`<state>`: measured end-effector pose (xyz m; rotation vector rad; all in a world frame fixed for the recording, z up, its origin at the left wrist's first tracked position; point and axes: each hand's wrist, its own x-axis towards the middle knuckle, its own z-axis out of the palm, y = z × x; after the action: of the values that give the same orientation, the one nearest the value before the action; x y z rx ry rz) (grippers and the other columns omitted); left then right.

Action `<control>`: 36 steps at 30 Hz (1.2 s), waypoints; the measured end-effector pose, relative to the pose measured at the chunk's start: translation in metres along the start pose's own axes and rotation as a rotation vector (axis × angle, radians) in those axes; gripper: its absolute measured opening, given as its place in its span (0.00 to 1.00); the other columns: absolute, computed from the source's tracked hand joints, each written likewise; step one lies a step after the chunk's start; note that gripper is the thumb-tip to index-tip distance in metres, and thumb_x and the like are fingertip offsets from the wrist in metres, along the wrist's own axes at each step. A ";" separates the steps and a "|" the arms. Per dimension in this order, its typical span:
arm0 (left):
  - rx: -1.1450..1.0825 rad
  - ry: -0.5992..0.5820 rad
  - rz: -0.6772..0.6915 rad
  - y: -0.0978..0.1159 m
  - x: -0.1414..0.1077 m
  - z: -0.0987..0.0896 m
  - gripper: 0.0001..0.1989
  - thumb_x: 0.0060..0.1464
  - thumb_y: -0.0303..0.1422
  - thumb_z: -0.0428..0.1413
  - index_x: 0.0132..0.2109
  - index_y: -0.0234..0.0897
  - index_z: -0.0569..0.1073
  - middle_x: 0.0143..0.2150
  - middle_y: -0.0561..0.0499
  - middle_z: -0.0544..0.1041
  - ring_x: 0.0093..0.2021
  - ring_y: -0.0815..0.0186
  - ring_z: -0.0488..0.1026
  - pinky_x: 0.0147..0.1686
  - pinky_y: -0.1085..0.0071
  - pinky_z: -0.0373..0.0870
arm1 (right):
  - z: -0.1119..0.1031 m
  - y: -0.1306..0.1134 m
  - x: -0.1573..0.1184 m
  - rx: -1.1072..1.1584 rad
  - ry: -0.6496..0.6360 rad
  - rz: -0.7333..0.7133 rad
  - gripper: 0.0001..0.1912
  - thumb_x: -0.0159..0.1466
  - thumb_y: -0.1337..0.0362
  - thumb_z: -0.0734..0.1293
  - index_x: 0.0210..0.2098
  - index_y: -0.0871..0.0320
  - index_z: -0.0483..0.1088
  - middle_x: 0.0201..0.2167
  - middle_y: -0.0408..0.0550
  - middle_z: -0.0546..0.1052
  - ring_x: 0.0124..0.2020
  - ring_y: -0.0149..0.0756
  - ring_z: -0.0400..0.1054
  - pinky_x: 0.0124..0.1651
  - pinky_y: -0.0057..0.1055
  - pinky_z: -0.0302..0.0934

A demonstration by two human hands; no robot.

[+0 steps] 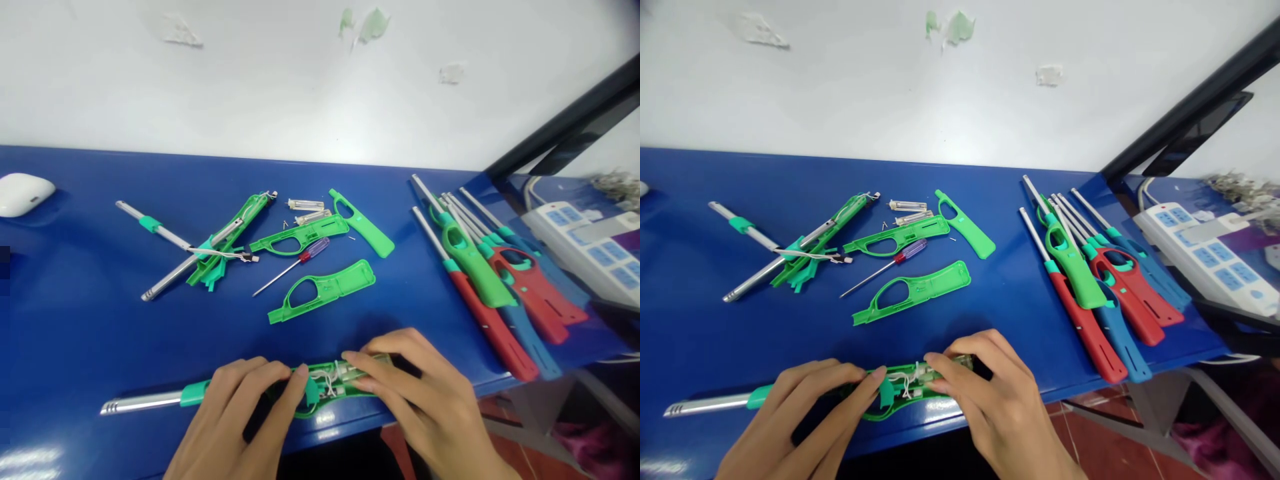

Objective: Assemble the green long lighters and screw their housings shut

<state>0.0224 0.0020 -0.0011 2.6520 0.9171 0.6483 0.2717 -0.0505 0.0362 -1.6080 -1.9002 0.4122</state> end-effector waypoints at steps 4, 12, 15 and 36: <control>-0.007 0.071 -0.029 0.002 0.000 -0.002 0.21 0.67 0.21 0.47 0.60 0.38 0.75 0.49 0.47 0.78 0.52 0.59 0.71 0.59 0.59 0.62 | -0.001 0.000 0.000 0.016 -0.019 -0.010 0.16 0.72 0.70 0.66 0.56 0.50 0.74 0.43 0.48 0.75 0.42 0.34 0.71 0.41 0.31 0.72; 0.009 0.072 -0.040 0.001 0.000 -0.007 0.17 0.67 0.23 0.50 0.56 0.42 0.76 0.50 0.49 0.78 0.54 0.59 0.73 0.60 0.59 0.68 | -0.001 0.000 0.000 0.017 -0.020 -0.029 0.16 0.70 0.71 0.67 0.55 0.52 0.77 0.41 0.48 0.76 0.41 0.33 0.72 0.39 0.28 0.73; -0.014 0.048 -0.041 0.000 -0.002 -0.006 0.18 0.67 0.22 0.49 0.57 0.40 0.76 0.50 0.47 0.76 0.55 0.59 0.72 0.60 0.58 0.67 | -0.001 0.000 0.000 0.018 -0.019 -0.024 0.18 0.70 0.72 0.66 0.56 0.51 0.76 0.42 0.48 0.75 0.42 0.33 0.72 0.40 0.27 0.74; 0.112 0.073 0.055 0.009 0.014 -0.008 0.12 0.70 0.26 0.48 0.50 0.34 0.77 0.48 0.45 0.77 0.53 0.55 0.71 0.56 0.56 0.64 | 0.001 0.003 -0.002 0.034 -0.039 -0.046 0.20 0.73 0.74 0.61 0.59 0.52 0.73 0.45 0.49 0.72 0.47 0.30 0.68 0.46 0.23 0.73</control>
<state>0.0332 0.0044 0.0135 2.7774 0.9281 0.7308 0.2737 -0.0517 0.0336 -1.5416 -1.9448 0.4570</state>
